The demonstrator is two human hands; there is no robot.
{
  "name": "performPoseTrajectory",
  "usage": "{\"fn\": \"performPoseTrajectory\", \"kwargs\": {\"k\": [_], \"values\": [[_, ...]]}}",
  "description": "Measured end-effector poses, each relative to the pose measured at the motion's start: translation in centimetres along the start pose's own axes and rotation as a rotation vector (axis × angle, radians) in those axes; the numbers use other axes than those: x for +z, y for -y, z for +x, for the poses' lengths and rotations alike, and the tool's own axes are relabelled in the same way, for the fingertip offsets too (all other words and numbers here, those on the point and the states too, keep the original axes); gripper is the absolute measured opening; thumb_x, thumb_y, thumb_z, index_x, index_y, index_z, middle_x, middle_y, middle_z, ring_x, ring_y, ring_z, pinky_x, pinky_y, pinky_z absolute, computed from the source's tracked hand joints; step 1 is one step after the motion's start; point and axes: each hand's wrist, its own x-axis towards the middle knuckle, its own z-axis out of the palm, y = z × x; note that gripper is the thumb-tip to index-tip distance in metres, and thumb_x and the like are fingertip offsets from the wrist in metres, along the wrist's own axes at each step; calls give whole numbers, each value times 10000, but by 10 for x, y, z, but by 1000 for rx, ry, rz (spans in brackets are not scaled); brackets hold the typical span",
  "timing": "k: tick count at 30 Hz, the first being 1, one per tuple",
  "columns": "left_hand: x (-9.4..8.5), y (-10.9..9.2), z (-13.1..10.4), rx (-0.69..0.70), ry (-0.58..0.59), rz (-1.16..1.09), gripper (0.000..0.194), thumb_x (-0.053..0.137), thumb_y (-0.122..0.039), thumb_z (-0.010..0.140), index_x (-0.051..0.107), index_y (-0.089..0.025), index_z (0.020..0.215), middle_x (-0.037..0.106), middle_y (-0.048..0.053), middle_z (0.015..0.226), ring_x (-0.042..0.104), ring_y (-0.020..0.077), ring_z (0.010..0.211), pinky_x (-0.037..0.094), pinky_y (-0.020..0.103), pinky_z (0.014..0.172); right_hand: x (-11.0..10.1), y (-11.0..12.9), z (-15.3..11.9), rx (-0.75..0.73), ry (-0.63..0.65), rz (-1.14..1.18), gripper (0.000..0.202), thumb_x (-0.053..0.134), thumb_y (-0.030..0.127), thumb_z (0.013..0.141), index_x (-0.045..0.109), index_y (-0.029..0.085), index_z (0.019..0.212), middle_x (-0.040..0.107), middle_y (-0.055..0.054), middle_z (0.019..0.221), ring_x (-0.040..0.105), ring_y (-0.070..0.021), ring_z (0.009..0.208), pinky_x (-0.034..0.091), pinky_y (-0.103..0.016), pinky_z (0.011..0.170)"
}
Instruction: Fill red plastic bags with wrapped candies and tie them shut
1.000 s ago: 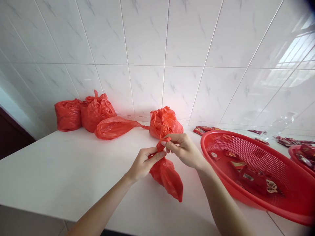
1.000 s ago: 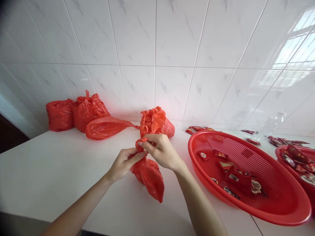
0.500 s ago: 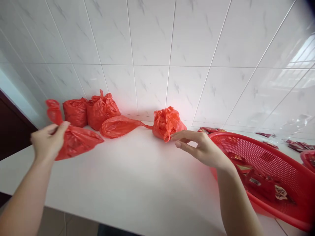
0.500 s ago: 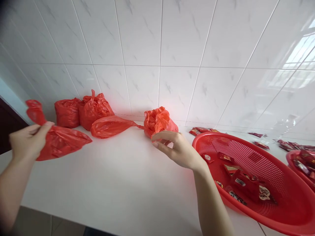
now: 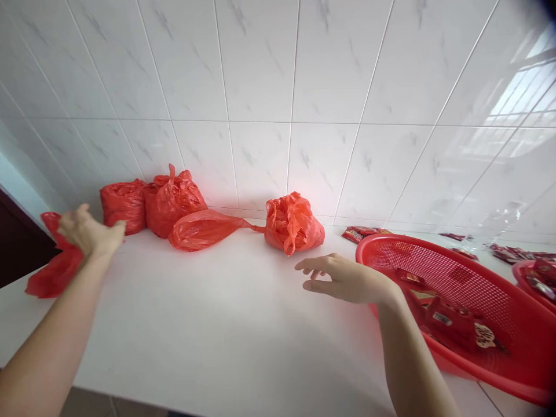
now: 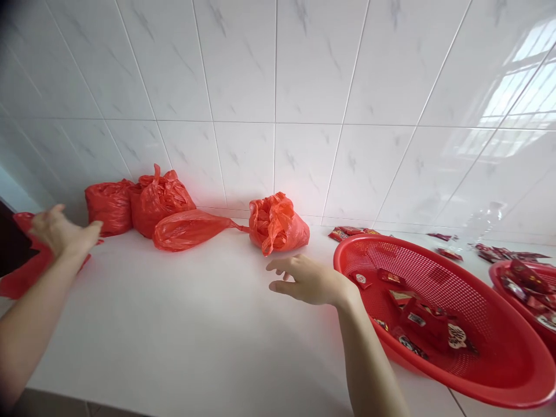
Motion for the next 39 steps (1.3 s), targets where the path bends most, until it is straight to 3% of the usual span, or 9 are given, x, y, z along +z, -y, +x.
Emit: {"fn": "performPoseTrajectory", "kwargs": {"k": [2, 4, 9, 14, 17, 23, 29, 33, 39], "values": [[11, -51, -11, 110, -9, -150, 551, 716, -208, 723, 577, -112, 1247, 542, 138, 1357, 437, 295, 1296, 327, 489, 1137, 1, 0, 2, 57, 6, -26, 485, 535, 535, 914, 617, 297, 1328, 694, -101, 1171, 657, -275, 1104, 551, -378, 830], [21, -111, -30, 281, 134, -393, 342, 655, -202, 769, 677, -125, 1101, 638, 95, 1220, 538, 247, 1172, 391, 409, 1086, 2, 0, 4, 93, 21, -51, 496, 532, 526, 913, 598, 304, 1352, 682, -103, 1192, 649, -277, 1117, 541, -379, 834], [51, -256, -103, 604, 713, -638, 181, 598, -306, 837, 749, -214, 875, 728, 63, 1012, 653, 218, 966, 474, 312, 912, 6, 2, 7, 116, 38, -80, 502, 518, 486, 925, 568, 292, 1384, 648, -116, 1263, 625, -285, 1153, 521, -388, 854], [91, -334, -162, 575, 857, -520, 256, 810, -301, 609, 601, -195, 507, 672, 117, 710, 617, 343, 939, 422, 428, 911, 5, 3, 6, 110, 25, -129, 497, 506, 451, 934, 557, 277, 1397, 650, -130, 1267, 601, -314, 1184, 515, -397, 833], [113, -345, -173, 494, 855, -496, 273, 835, -140, 484, 566, -190, 483, 647, 108, 625, 621, 369, 914, 417, 453, 889, 2, 3, 4, 100, 13, -142, 495, 492, 448, 941, 555, 271, 1398, 651, -132, 1266, 601, -312, 1184, 515, -378, 801], [118, -342, -149, 362, 700, -674, 184, 656, -122, 712, 725, -198, 865, 746, 98, 950, 664, 269, 941, 465, 391, 912, -3, -1, 4, 97, -37, -176, 482, 486, 438, 945, 564, 255, 1384, 656, -132, 1248, 637, -295, 1124, 506, -359, 788], [68, -338, -112, 184, 528, -1073, 254, 609, -175, 738, 715, -172, 969, 726, 77, 1075, 649, 200, 1026, 486, 325, 953, -5, -8, 8, 48, -114, -168, 407, 492, 414, 945, 608, 245, 1296, 686, -120, 1190, 657, -288, 1053, 497, -364, 790], [21, -320, -110, -114, 722, -1429, 296, 641, -144, 627, 701, -175, 915, 686, 14, 849, 636, 166, 810, 528, 307, 783, -7, -8, 13, 14, -308, -72, 442, 474, 465, 962, 543, 247, 1340, 695, -117, 1159, 651, -291, 1063, 503, -404, 844], [-29, -283, -142, -92, 1003, -1481, 347, 670, -83, 608, 686, -199, 935, 630, -17, 787, 565, 121, 683, 481, 237, 627, -2, -9, 29, -22, -907, 361, 899, 623, 627, 841, 209, 229, 1532, 459, -228, 1473, 649, -309, 1098, 557, -449, 859]]}}
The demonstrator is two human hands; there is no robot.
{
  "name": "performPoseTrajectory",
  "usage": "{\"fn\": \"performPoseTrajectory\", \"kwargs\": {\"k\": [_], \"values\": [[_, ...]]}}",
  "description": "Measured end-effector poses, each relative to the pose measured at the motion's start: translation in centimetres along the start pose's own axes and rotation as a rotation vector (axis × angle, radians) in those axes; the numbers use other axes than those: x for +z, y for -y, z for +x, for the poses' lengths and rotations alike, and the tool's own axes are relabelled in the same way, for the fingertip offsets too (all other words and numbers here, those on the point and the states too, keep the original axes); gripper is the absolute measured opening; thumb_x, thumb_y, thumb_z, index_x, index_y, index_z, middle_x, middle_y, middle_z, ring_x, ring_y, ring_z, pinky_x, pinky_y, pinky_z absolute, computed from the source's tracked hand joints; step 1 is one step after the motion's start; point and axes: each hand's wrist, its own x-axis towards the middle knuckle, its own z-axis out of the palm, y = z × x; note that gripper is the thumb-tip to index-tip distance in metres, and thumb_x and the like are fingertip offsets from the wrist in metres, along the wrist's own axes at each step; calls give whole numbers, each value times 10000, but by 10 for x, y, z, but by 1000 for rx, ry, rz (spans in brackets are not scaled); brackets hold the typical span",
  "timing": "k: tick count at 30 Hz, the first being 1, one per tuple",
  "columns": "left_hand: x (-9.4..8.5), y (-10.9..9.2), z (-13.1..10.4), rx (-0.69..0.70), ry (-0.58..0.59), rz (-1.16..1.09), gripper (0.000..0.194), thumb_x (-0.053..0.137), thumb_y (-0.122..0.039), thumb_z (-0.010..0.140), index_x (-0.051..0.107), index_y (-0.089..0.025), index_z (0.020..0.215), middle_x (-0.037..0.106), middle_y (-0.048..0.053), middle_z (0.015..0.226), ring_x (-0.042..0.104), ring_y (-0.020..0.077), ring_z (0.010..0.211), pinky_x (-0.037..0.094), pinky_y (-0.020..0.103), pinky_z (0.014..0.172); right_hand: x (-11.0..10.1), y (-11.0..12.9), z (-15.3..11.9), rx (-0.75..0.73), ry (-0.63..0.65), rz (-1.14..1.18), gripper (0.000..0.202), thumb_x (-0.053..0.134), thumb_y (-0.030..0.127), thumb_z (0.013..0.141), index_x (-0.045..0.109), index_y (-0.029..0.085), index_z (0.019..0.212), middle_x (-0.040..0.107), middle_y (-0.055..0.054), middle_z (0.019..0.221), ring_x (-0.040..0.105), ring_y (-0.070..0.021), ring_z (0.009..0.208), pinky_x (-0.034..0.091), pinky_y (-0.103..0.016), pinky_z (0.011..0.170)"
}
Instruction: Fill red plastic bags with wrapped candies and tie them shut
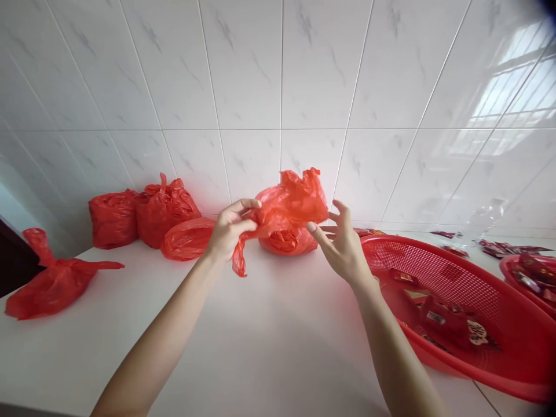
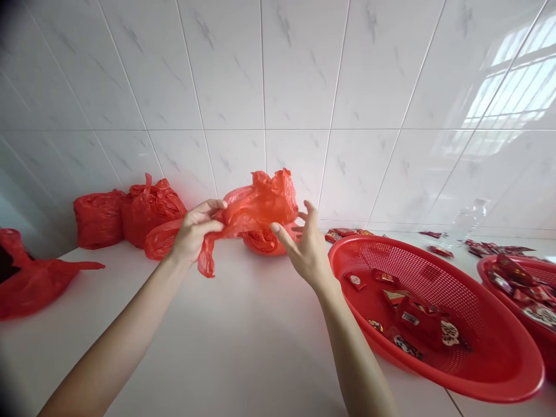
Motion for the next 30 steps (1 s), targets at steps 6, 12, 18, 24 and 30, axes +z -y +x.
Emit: {"fn": "performPoseTrajectory", "kwargs": {"k": [6, 12, 18, 24, 30], "values": [[0, 10, -35, -110, 117, 29, 330, 615, -43, 597, 701, -192, 879, 608, -17, 783, 500, 104, 648, 427, 212, 565, -1, -2, 2, -5, -176, 401, 643, 755, 425, 788, 473, 302, 1352, 690, -72, 1078, 682, -237, 895, 553, -413, 777], [-15, 28, -32, -148, -168, -246, 354, 569, -34, 444, 679, -191, 741, 648, -26, 733, 550, 122, 666, 420, 211, 591, -24, -12, 13, 110, -172, 893, 133, 751, 277, 774, 655, 232, 854, 672, 5, 896, 630, -160, 786, 501, -285, 670], [-31, 42, -26, -100, -165, -214, 404, 593, -143, 541, 719, -187, 922, 704, 44, 936, 628, 212, 901, 460, 276, 705, -36, -15, 15, 58, -98, 999, 196, 748, 208, 754, 694, 268, 933, 677, 1, 999, 624, -163, 838, 498, -282, 673], [-12, 29, -34, 62, 27, 284, 549, 738, -252, 723, 626, -224, 1260, 629, 82, 1267, 607, 222, 1031, 475, 321, 858, -29, -9, 12, -41, -53, 947, 305, 771, 155, 682, 709, 274, 956, 655, 10, 934, 605, -128, 747, 514, -274, 682], [10, 28, -46, 349, 43, 514, 184, 644, -102, 813, 721, -204, 944, 667, 41, 938, 621, 166, 838, 487, 276, 699, -25, -8, 12, -124, -20, 895, 386, 766, 186, 649, 708, 264, 1022, 664, -25, 1021, 638, -185, 931, 541, -321, 815]]}}
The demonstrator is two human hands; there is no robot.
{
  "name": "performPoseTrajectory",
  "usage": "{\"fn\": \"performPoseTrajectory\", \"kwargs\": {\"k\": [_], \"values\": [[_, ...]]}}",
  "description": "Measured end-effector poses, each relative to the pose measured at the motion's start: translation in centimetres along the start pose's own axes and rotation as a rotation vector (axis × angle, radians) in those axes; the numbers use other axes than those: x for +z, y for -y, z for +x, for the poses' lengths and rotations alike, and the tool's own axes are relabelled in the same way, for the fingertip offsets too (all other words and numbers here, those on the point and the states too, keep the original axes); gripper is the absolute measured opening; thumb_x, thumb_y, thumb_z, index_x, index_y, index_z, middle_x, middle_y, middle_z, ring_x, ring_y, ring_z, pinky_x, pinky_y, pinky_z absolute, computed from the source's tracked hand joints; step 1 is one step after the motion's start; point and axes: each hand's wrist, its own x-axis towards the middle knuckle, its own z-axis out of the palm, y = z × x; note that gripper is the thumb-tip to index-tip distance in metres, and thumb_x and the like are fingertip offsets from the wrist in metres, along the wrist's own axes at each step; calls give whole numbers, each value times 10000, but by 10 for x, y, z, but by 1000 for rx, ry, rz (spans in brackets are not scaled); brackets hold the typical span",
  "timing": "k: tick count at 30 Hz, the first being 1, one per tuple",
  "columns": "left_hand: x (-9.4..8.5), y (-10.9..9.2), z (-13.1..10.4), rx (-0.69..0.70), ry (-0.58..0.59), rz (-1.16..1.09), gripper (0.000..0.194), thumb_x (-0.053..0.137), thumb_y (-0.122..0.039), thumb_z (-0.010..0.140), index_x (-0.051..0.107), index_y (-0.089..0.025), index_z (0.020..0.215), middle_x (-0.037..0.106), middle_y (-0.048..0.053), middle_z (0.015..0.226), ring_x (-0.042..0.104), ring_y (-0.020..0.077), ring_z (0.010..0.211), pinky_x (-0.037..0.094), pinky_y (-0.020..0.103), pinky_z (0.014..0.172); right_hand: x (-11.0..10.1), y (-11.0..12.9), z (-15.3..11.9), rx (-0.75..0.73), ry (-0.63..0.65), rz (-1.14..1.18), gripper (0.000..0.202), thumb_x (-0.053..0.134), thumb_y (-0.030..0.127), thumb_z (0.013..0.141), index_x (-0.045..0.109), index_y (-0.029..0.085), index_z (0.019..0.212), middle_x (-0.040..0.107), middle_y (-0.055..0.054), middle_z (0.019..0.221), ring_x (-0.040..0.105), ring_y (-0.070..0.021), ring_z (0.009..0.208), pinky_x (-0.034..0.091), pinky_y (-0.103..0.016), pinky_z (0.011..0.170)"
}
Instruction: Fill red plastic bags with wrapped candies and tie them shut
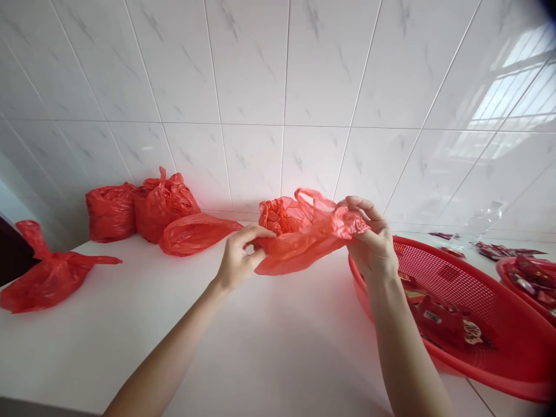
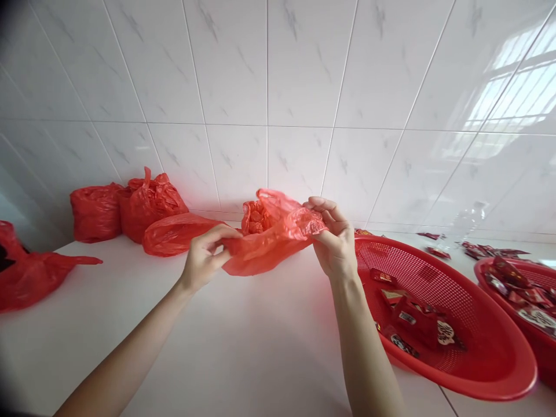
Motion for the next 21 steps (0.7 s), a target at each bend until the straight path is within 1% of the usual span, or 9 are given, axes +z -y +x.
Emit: {"fn": "performPoseTrajectory", "kwargs": {"k": [2, 4, 6, 8, 11, 13, 15, 18, 21], "values": [[-2, 2, -6, 224, -165, 116, 202, 619, -29, 800, 707, -205, 845, 628, 22, 891, 615, 159, 840, 485, 270, 690, -7, 4, 1, -55, -41, 16, 424, 736, 189, 652, 694, 264, 1067, 669, -41, 1116, 622, -216, 1081, 522, -358, 928], [-7, 3, -15, 433, -240, 278, 257, 612, 27, 773, 699, -210, 821, 596, 14, 902, 602, 140, 810, 469, 252, 650, -15, 7, 3, -121, -113, 52, 376, 677, 210, 688, 691, 253, 1061, 670, -50, 1160, 591, -225, 1183, 472, -385, 1037], [-10, 4, -26, 583, -216, 427, 308, 607, 61, 756, 706, -218, 842, 581, 15, 914, 572, 129, 774, 451, 250, 626, -23, 6, 7, -178, -195, 89, 286, 636, 219, 724, 697, 238, 1003, 681, -48, 1113, 588, -216, 1203, 428, -392, 1099], [-8, 6, -43, 646, -142, 520, 343, 610, 67, 750, 713, -227, 894, 588, 21, 898, 541, 140, 761, 445, 278, 646, -26, 2, 11, -202, -286, 86, 194, 659, 206, 735, 694, 232, 924, 684, -32, 1027, 610, -203, 1163, 423, -393, 1105], [2, 13, -73, 598, 66, 582, 350, 597, 42, 764, 701, -210, 983, 622, 33, 864, 523, 154, 734, 430, 328, 680, -22, -8, 13, -158, -369, 25, 199, 757, 158, 679, 672, 224, 847, 671, -8, 972, 631, -187, 1094, 449, -379, 1065], [9, 19, -91, 552, 250, 546, 371, 558, 17, 769, 682, -180, 1058, 643, 61, 929, 525, 142, 697, 444, 338, 685, -16, -16, 12, -89, -367, 19, 237, 793, 134, 639, 658, 217, 814, 674, -2, 968, 646, -172, 1027, 471, -362, 1022], [13, 24, -100, 529, 364, 466, 408, 529, -3, 765, 660, -155, 1120, 643, 96, 1022, 533, 135, 687, 477, 337, 694, -9, -23, 10, -10, -333, 43, 249, 800, 122, 620, 650, 214, 796, 686, -2, 979, 656, -157, 952, 494, -345, 967], [11, 22, -85, 458, 318, 369, 458, 511, -17, 800, 623, -165, 1220, 627, 118, 1120, 603, 177, 854, 521, 331, 760, -1, -30, 6, 62, -268, 67, 253, 787, 113, 611, 647, 218, 794, 695, 5, 961, 656, -143, 881, 522, -307, 868], [5, 12, -42, 299, 203, 328, 489, 486, -56, 865, 572, -219, 1318, 599, 110, 1267, 583, 226, 1151, 505, 361, 947, 3, -30, 3, 107, -187, 75, 264, 772, 110, 617, 648, 229, 817, 695, 8, 983, 653, -141, 879, 529, -279, 795]]}}
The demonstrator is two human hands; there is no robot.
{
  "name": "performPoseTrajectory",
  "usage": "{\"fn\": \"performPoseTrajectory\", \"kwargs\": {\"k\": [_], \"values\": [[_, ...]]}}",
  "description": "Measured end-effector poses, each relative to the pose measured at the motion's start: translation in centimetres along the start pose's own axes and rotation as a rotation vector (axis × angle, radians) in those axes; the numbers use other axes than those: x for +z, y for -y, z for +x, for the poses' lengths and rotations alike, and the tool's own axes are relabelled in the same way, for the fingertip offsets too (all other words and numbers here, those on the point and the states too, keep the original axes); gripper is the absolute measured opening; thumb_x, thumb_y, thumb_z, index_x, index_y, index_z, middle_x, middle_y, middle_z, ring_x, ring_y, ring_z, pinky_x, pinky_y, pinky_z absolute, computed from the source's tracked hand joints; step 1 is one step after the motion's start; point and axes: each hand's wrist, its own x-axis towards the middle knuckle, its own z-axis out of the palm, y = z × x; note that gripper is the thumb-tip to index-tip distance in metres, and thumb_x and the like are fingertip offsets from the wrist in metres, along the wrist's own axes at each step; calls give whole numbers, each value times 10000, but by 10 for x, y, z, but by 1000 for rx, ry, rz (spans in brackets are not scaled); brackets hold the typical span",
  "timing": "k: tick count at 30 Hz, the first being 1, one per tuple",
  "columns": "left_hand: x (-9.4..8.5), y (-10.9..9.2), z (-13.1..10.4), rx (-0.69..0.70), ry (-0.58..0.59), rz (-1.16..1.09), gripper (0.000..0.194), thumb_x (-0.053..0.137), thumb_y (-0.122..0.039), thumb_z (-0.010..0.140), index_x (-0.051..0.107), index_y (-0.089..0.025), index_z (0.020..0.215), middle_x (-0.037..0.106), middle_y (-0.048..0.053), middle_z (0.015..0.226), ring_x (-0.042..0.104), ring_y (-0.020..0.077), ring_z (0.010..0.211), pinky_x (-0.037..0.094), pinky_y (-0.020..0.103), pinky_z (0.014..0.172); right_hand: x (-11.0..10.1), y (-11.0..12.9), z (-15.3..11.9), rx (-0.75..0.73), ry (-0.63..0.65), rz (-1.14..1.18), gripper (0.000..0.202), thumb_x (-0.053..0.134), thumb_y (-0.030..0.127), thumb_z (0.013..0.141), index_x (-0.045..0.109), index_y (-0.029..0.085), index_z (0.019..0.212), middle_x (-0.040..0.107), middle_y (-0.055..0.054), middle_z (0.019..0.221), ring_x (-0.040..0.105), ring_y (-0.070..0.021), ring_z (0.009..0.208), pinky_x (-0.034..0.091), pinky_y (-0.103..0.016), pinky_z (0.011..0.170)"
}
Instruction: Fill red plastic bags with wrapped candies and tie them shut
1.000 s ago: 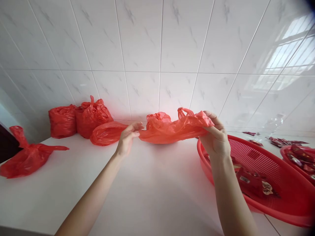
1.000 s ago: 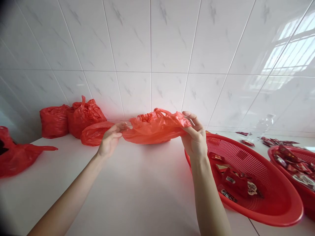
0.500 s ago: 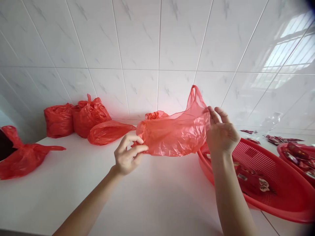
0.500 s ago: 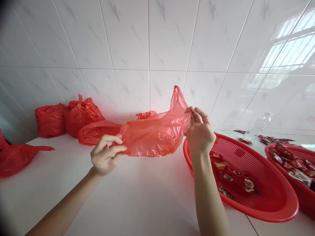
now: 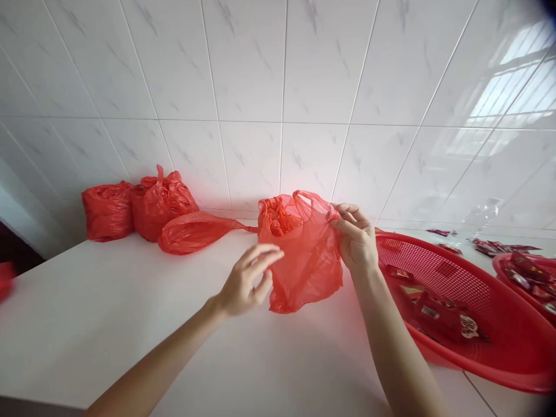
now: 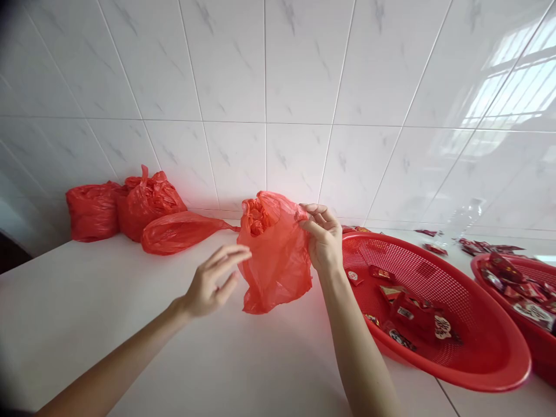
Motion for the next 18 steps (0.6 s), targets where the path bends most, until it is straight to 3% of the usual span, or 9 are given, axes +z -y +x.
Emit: {"fn": "performPoseTrajectory", "kwargs": {"k": [2, 6, 9, 11, 13, 15, 18], "values": [[-9, 6, 31, -71, 8, 10, 516, 497, -106, 876, 524, -227, 1377, 568, 111, 1363, 523, 257, 1269, 428, 425, 1074, 3, 3, -3, 10, 32, -18, 266, 766, 108, 619, 647, 236, 820, 699, -1, 1041, 653, -151, 921, 530, -279, 793], [-14, 19, 69, -194, 259, 75, 635, 638, -199, 783, 509, -236, 1404, 646, 90, 1236, 543, 302, 1221, 391, 476, 1082, 8, 9, -7, -43, 17, -81, 259, 762, 121, 618, 636, 239, 812, 701, -20, 1082, 651, -169, 951, 529, -302, 812], [-11, 23, 74, -230, 370, 40, 421, 629, -209, 771, 663, -230, 1190, 674, 64, 1039, 625, 254, 963, 485, 371, 848, 7, 11, -7, -96, -27, -104, 263, 762, 126, 623, 627, 234, 820, 697, -28, 1093, 648, -166, 926, 522, -311, 813], [-11, 21, 73, -244, 413, -2, 229, 582, -215, 795, 713, -213, 982, 647, 56, 937, 599, 199, 771, 445, 306, 664, 4, 11, -6, -137, -62, -117, 266, 752, 124, 631, 627, 234, 839, 695, -25, 1070, 644, -159, 904, 513, -313, 824], [-14, 16, 71, -240, 477, -63, 134, 555, -217, 800, 688, -201, 802, 598, 38, 824, 526, 161, 655, 383, 286, 590, 1, 11, -4, -175, -104, -117, 269, 732, 117, 635, 630, 235, 854, 691, -19, 1038, 633, -147, 868, 505, -309, 821], [-19, 10, 70, -256, 572, -147, 147, 548, -209, 791, 603, -199, 656, 524, 13, 697, 448, 143, 587, 335, 286, 565, -1, 11, -3, -204, -140, -106, 261, 697, 105, 635, 636, 236, 853, 685, -13, 1019, 605, -126, 798, 501, -294, 775], [-26, -2, 66, -386, 793, -318, 364, 499, -252, 849, 406, -198, 501, 354, -12, 539, 299, 127, 498, 255, 303, 533, -1, 11, -3, -244, -143, -118, 242, 630, 96, 651, 644, 236, 848, 667, -7, 1000, 522, -93, 662, 465, -263, 647]]}}
